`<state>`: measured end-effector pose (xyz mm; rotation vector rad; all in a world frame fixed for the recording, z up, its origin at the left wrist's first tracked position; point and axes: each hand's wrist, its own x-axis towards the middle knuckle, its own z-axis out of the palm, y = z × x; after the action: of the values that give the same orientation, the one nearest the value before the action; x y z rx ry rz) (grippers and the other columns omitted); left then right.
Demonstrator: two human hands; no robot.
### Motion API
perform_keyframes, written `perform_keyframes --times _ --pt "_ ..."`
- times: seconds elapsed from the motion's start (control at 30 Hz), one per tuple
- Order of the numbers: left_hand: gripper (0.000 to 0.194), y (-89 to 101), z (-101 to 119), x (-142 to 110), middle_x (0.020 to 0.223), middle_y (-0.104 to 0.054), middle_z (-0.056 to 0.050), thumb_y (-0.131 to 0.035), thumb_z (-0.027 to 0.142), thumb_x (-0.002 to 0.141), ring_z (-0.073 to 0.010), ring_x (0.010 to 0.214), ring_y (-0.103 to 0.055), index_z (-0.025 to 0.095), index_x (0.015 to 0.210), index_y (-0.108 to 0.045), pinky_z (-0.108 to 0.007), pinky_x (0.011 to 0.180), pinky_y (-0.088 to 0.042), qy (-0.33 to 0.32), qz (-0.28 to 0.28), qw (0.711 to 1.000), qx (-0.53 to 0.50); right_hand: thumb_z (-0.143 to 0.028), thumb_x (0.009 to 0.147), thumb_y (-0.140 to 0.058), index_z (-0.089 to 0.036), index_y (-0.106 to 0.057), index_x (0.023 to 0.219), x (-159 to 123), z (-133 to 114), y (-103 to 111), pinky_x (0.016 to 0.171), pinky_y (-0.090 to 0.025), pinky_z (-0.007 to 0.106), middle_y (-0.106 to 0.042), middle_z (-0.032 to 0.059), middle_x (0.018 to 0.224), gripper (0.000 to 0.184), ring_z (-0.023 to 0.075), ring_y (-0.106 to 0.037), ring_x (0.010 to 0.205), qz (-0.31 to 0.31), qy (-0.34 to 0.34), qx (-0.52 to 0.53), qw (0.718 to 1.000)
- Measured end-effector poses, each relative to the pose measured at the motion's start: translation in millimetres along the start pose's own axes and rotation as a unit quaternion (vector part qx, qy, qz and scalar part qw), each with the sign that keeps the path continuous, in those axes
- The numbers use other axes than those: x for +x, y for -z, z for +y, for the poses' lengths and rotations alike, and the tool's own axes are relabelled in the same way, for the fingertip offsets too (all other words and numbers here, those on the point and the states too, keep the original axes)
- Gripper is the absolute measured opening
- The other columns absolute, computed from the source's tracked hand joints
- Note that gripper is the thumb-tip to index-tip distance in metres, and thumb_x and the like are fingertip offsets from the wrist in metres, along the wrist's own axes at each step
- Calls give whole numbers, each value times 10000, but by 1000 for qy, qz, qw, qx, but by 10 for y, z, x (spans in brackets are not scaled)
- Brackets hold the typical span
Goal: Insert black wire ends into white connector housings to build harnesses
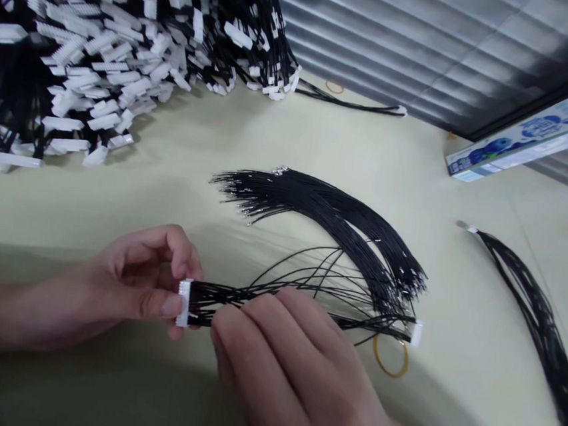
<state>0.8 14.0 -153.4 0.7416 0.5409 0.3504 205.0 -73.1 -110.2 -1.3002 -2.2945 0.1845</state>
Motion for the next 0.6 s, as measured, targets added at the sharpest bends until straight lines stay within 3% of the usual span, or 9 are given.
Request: perform_keyframes --times 0.6 --pt "197 1 -2 4 862 -625 27 -705 140 818 -77 735 -673 175 858 -516 -198 690 -556 1 -10 1000 -16 -49 858 -586 -100 -574 944 -13 30 -58 645 -394 299 -589 38 757 101 137 -481 726 0 12 -6 1000"
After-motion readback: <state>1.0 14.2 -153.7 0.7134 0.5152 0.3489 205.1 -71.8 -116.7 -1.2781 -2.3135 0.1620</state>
